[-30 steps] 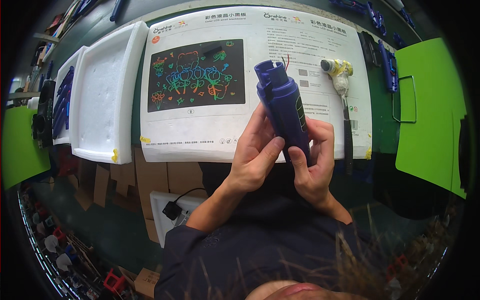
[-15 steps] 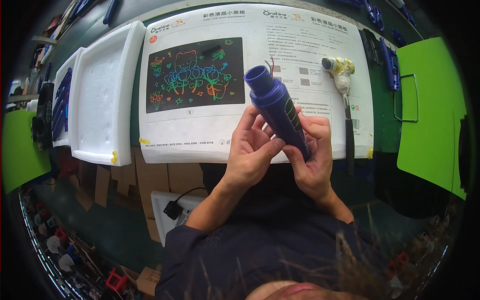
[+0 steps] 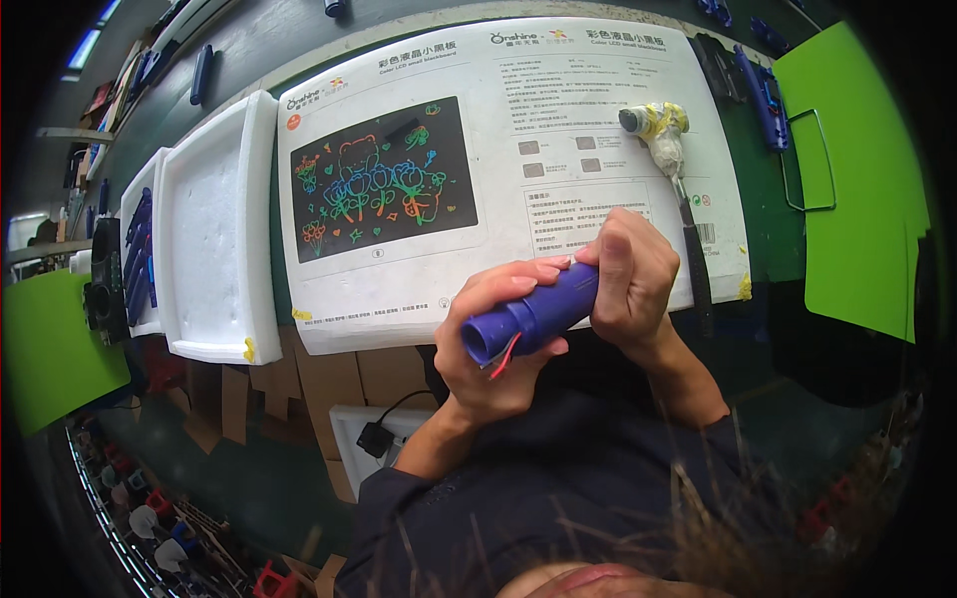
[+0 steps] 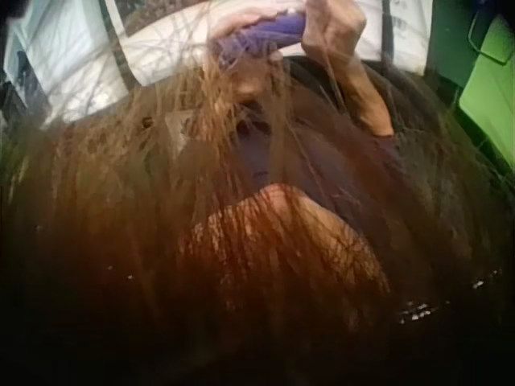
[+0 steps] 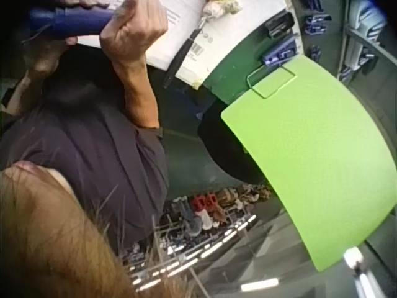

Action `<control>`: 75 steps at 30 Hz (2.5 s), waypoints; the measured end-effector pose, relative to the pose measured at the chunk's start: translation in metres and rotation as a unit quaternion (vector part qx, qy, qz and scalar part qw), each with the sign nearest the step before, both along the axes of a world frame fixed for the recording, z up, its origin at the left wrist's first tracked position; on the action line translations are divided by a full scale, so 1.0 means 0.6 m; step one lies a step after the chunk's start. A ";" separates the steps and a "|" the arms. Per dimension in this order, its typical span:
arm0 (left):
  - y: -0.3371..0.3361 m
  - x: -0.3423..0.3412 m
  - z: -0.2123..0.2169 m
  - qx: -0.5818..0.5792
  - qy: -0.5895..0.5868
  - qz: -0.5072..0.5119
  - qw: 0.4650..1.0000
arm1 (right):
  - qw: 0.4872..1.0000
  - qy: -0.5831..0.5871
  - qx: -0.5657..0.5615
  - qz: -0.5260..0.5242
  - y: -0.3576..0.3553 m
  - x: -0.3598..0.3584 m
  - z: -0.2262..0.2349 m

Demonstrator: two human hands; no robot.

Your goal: The person assembles handheld devices by fitting plastic casing halves together, snapping them closed by hand, and placing the assembled units onto the conveyor belt.

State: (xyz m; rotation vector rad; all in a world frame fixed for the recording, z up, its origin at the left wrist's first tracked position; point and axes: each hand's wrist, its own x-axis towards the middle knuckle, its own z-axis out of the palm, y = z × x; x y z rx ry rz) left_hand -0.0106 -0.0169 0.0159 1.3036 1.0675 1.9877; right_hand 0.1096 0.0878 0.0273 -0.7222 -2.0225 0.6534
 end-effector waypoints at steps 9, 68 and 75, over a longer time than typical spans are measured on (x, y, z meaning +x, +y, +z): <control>0.011 -0.016 -0.024 0.017 -0.147 -0.001 0.989 | 0.986 0.035 0.140 -0.082 0.042 -0.011 0.011; -0.009 -0.003 -0.026 -0.171 -0.375 -0.278 0.867 | 0.956 0.071 -0.277 0.063 -0.029 -0.008 0.027; 0.009 -0.044 -0.031 -0.149 -0.313 -0.213 0.913 | 0.934 -0.081 -0.318 0.138 0.004 -0.072 0.070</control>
